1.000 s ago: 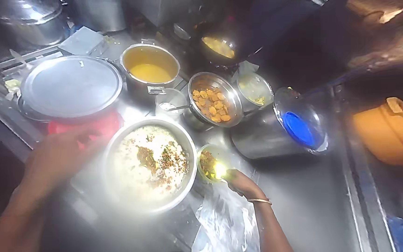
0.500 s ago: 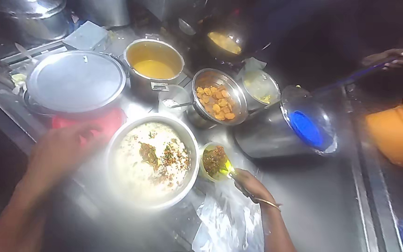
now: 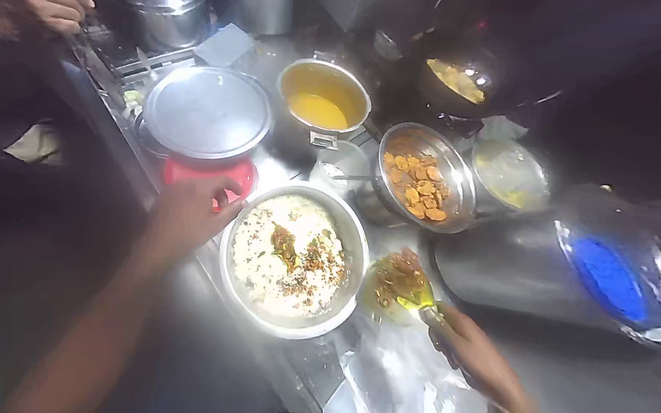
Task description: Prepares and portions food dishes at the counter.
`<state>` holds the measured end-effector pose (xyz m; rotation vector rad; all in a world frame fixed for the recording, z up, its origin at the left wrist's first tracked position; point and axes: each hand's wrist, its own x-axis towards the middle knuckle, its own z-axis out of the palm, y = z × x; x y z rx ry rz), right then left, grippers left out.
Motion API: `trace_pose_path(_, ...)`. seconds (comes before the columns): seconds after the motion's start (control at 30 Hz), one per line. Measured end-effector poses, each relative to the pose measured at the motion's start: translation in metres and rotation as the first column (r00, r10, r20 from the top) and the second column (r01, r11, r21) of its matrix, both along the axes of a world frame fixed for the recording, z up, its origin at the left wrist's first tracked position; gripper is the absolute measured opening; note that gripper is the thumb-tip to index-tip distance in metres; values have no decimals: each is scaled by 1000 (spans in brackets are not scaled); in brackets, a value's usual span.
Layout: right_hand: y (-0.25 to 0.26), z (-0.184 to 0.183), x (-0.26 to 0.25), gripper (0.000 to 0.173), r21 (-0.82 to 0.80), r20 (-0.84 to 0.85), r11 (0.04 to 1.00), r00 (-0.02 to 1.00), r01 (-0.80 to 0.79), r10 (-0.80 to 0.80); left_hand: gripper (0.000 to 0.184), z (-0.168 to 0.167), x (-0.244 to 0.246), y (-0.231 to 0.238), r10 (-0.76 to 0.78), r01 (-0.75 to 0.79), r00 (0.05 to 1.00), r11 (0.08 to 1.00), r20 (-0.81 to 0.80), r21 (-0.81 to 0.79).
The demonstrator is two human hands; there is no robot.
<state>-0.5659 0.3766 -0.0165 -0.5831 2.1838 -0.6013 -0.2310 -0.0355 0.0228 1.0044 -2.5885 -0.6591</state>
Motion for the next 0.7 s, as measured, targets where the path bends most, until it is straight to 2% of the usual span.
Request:
trace_pose_path(0.07, -35, 0, 23, 36, 0, -144, 992, 981, -130, 129, 26, -1, 0, 0, 1, -1, 1000, 1000, -7, -11)
trace_pose_path(0.13, -77, -18, 53, 36, 92, -210, 962, 940, -256, 270, 26, -1, 0, 0, 4, -5, 1000, 1000, -4, -9)
trace_pose_path(0.2, -114, -38, 83, 35, 406, -252, 845, 845, -349, 471, 25, -1, 0, -1, -4, 4, 1000, 1000, -3, -6)
trace_pose_path(0.23, -126, -44, 93, 34, 526, -260, 775, 801, -351, 540, 25, -2, 0, -1, -7, 7, 1000, 1000, -8, -5)
trace_pose_path(0.27, -132, -46, 97, 34, 576, -255, 744, 790, -339, 557, 25, -3, 1, -1, -10, 10, 1000, 1000, -13, -12)
trace_pose_path(0.33, -128, -39, 87, 37, 551, -258, 775, 820, -309, 511, 29, -5, 1, -2, -18, 16, 999, 999, -33, -38)
trace_pose_path(0.4, -111, -23, 66, 36, 459, -283, 849, 863, -261, 419, 33, -4, 2, -1, -5, 4, 1000, 999, -26, -40)
trace_pose_path(0.53, -63, 18, 27, 36, 395, -344, 915, 912, -78, 226, 39, -6, 3, -1, -23, 22, 1000, 999, -16, -29)
trace_pose_path(0.6, -41, 31, 13, 38, 465, -339, 885, 922, -6, 185, 45, -12, 3, -4, -41, 40, 999, 999, -23, -35)
trace_pose_path(0.7, -35, 25, -1, 38, 657, -275, 754, 931, 1, 238, 48, -19, 5, -7, -20, 20, 1000, 1000, 3, -17)
